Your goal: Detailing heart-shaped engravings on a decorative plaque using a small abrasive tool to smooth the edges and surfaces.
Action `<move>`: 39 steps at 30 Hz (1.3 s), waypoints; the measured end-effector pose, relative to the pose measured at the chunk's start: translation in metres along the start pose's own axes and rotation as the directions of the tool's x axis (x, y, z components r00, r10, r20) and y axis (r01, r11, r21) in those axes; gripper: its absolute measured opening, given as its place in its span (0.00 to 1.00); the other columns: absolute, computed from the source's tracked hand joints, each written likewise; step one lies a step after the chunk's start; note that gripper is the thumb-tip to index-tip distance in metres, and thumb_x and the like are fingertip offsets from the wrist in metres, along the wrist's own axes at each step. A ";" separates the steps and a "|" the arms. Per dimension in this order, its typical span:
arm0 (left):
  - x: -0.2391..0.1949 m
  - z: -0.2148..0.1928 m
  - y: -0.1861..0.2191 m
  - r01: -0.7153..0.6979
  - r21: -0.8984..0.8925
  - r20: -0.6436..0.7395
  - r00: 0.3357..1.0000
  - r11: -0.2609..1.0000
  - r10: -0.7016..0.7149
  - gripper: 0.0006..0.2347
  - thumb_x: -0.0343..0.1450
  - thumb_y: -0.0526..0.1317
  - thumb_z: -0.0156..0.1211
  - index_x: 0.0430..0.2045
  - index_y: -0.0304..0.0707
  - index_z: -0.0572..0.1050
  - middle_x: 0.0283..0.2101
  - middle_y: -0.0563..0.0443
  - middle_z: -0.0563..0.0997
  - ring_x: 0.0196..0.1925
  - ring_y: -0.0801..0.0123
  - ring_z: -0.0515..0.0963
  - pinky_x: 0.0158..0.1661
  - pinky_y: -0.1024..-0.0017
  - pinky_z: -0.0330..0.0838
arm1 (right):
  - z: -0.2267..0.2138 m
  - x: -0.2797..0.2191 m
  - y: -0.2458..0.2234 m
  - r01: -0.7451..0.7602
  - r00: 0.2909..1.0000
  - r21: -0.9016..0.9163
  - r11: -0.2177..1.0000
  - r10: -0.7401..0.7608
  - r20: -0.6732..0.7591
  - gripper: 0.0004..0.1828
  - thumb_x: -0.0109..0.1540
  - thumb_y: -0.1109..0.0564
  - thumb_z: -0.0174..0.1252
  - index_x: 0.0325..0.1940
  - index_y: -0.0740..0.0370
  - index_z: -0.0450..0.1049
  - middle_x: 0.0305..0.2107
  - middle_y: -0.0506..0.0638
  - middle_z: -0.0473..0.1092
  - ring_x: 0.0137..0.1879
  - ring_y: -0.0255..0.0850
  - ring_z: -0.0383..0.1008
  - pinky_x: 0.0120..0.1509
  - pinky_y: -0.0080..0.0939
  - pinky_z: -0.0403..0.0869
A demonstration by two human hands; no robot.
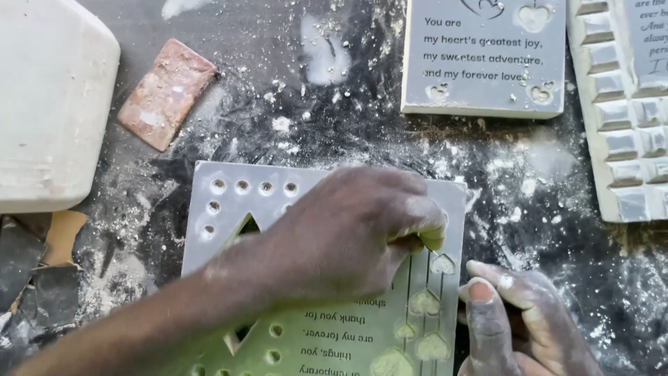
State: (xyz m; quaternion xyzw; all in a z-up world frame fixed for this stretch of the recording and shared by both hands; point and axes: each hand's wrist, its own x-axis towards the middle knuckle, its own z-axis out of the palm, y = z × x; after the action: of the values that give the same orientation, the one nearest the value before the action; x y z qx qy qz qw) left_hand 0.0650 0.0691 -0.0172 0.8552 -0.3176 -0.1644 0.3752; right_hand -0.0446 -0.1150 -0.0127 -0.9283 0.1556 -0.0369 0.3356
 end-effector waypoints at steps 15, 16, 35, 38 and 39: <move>0.015 -0.012 -0.006 -0.062 -0.035 0.076 0.995 0.997 0.064 0.07 0.65 0.30 0.63 0.21 0.48 0.81 0.27 0.61 0.82 0.31 0.77 0.80 0.43 0.72 0.81 | 0.010 -0.001 -0.004 0.069 0.994 0.163 0.984 -0.055 -0.091 0.14 0.67 0.58 0.56 0.52 0.69 0.78 0.33 0.57 0.78 0.31 0.40 0.82 0.34 0.33 0.79; 0.015 -0.009 -0.007 -0.065 -0.034 0.078 0.995 0.997 0.068 0.07 0.65 0.30 0.63 0.21 0.48 0.81 0.27 0.61 0.82 0.31 0.77 0.80 0.43 0.72 0.81 | 0.010 -0.001 -0.004 0.068 0.994 0.162 0.984 -0.053 -0.095 0.14 0.67 0.58 0.56 0.52 0.69 0.78 0.33 0.57 0.78 0.31 0.40 0.82 0.34 0.33 0.79; 0.001 -0.008 -0.003 -0.060 0.013 0.009 0.998 0.998 0.059 0.07 0.68 0.29 0.61 0.33 0.43 0.83 0.35 0.56 0.85 0.32 0.74 0.83 0.35 0.77 0.84 | 0.014 -0.003 -0.011 0.048 0.988 0.186 0.981 -0.019 -0.153 0.11 0.67 0.59 0.58 0.49 0.69 0.79 0.30 0.54 0.76 0.24 0.35 0.72 0.27 0.30 0.67; 0.001 -0.006 -0.005 -0.057 -0.017 -0.012 0.998 0.998 0.057 0.06 0.67 0.30 0.64 0.30 0.45 0.83 0.32 0.58 0.85 0.31 0.76 0.83 0.35 0.78 0.83 | 0.011 -0.004 -0.014 0.018 0.989 0.201 0.979 0.012 -0.147 0.12 0.67 0.59 0.58 0.49 0.71 0.80 0.31 0.54 0.75 0.28 0.36 0.76 0.31 0.30 0.70; 0.001 -0.006 -0.006 -0.064 -0.033 -0.032 0.998 0.997 0.063 0.06 0.67 0.30 0.64 0.29 0.45 0.82 0.32 0.57 0.85 0.31 0.76 0.83 0.35 0.77 0.83 | 0.011 -0.003 -0.016 -0.008 0.990 0.185 0.983 0.033 -0.134 0.12 0.67 0.59 0.57 0.49 0.70 0.81 0.32 0.53 0.76 0.32 0.37 0.80 0.34 0.31 0.73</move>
State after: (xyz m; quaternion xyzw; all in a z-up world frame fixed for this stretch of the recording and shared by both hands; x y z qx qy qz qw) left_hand 0.0709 0.0750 -0.0181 0.8406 -0.3357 -0.1445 0.3998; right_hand -0.0412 -0.0957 -0.0107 -0.8870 0.1836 -0.1109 0.4089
